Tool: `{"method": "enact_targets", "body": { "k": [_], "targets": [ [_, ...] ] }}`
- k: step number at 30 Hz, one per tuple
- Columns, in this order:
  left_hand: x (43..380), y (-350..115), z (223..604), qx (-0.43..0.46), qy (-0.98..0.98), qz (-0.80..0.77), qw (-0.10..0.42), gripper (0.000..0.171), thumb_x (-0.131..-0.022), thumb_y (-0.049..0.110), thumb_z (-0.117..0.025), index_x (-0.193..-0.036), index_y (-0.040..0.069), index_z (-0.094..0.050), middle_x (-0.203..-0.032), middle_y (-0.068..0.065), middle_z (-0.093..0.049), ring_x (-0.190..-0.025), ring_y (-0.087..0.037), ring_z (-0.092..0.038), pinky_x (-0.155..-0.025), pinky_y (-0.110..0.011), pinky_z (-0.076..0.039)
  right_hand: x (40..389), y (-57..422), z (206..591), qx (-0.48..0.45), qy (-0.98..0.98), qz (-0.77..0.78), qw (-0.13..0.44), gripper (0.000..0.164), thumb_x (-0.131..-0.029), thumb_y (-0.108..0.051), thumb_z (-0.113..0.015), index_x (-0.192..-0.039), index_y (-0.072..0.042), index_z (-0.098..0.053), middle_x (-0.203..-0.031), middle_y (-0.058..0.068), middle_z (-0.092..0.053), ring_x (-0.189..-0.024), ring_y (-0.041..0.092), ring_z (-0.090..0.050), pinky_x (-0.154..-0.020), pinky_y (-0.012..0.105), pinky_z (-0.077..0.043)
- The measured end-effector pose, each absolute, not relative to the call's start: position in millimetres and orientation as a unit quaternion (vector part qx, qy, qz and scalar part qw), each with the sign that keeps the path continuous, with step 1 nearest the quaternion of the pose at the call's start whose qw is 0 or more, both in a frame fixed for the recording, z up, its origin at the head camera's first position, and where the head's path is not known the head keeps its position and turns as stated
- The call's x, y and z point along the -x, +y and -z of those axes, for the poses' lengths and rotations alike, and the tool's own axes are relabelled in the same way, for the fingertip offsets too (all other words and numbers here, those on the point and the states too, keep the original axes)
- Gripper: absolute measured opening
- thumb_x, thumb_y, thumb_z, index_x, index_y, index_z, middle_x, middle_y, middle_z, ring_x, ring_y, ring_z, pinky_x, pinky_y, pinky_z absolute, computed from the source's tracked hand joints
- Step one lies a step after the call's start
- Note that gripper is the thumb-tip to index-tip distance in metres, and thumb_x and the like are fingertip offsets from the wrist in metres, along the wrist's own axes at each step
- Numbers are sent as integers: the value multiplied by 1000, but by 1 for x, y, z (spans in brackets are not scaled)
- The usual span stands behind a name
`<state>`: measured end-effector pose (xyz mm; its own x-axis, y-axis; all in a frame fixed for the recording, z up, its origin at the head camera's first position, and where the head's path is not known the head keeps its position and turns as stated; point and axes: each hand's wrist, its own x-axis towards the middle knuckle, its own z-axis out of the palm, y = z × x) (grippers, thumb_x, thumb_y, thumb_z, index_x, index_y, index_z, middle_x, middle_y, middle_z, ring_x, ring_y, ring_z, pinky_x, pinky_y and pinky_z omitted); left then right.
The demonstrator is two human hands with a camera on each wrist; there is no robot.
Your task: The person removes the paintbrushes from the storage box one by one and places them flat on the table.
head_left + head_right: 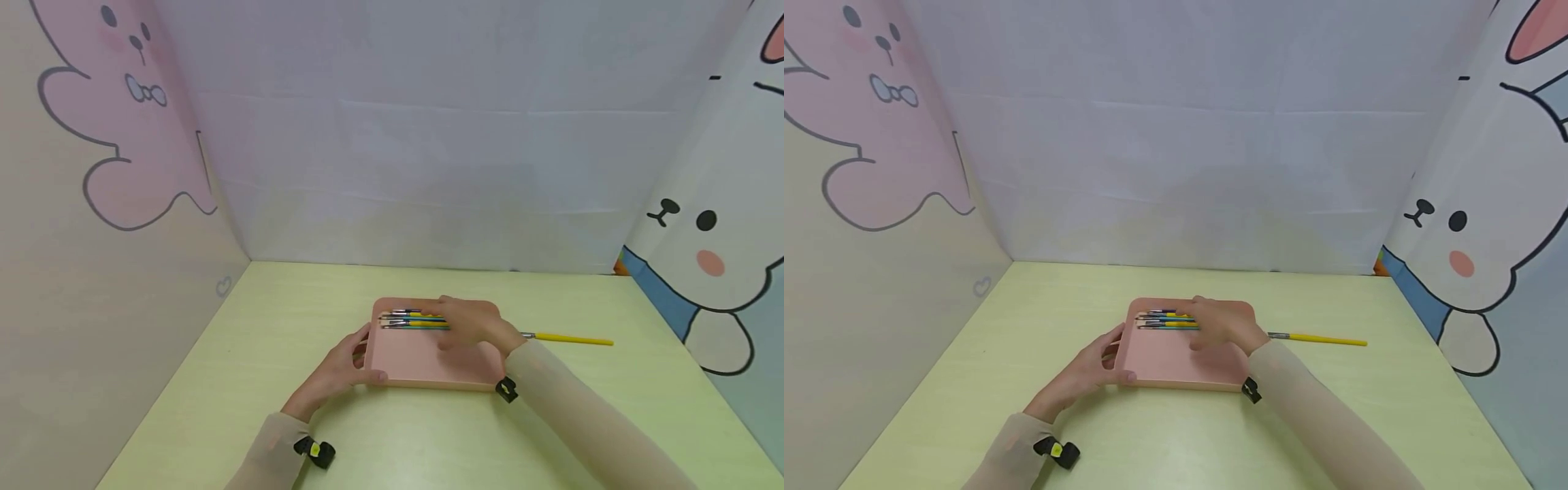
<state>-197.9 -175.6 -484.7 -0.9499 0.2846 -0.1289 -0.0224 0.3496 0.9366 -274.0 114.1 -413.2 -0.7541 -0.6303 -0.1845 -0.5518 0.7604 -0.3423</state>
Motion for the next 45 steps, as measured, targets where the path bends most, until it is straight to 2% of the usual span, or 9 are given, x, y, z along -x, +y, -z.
{"method": "enact_targets", "body": {
  "k": [4,8,13,25,33,41,45],
  "targets": [
    [198,-176,486,-78,812,-562,138,113,-82,28,-95,-171,18,-25,-169,-8,-37,-150,-37,-45,-120,-48,-45,278,108,413,348,914,132,160,57,-92,-9,-76,-147,-11,-63,-151,11,-56,-125,25,-58,-103,43,-52],
    [197,-175,485,-76,812,-563,138,112,-83,28,-95,-171,18,-26,-169,-8,-36,-150,-37,-45,-120,-49,-45,280,103,416,351,914,118,164,53,-91,-7,-73,-143,-11,-67,-149,7,-59,-125,24,-58,-106,42,-50],
    [196,-174,484,-76,814,-559,140,111,-84,28,-94,-171,18,-26,-170,-10,-36,-150,-38,-45,-120,-50,-44,280,101,420,343,917,119,166,50,-92,-6,-74,-142,-7,-68,-148,9,-60,-128,26,-58,-111,45,-49],
    [196,-174,485,-79,817,-552,146,113,-83,28,-94,-171,17,-23,-170,-8,-36,-150,-37,-45,-120,-48,-45,278,100,421,340,916,128,171,46,-93,-5,-73,-140,-7,-70,-143,10,-62,-125,25,-57,-112,46,-48],
    [195,-174,484,-81,814,-557,143,114,-82,29,-95,-171,19,-24,-170,-6,-36,-150,-34,-45,-121,-46,-44,278,98,422,348,914,117,171,41,-93,-2,-69,-133,-7,-74,-132,7,-67,-117,22,-57,-106,42,-50],
    [193,-173,482,-80,811,-562,141,112,-84,28,-94,-171,18,-24,-169,-9,-36,-150,-38,-45,-119,-47,-45,279,97,422,325,911,150,206,43,-95,3,-68,-136,-8,-73,-135,6,-69,-123,24,-61,-112,44,-51],
    [192,-172,482,-74,810,-565,138,112,-83,27,-94,-171,17,-25,-169,-9,-37,-149,-38,-46,-119,-48,-46,280,96,422,337,907,153,201,39,-95,7,-67,-129,-10,-76,-129,5,-71,-119,24,-62,-110,44,-53]
  ]
}}
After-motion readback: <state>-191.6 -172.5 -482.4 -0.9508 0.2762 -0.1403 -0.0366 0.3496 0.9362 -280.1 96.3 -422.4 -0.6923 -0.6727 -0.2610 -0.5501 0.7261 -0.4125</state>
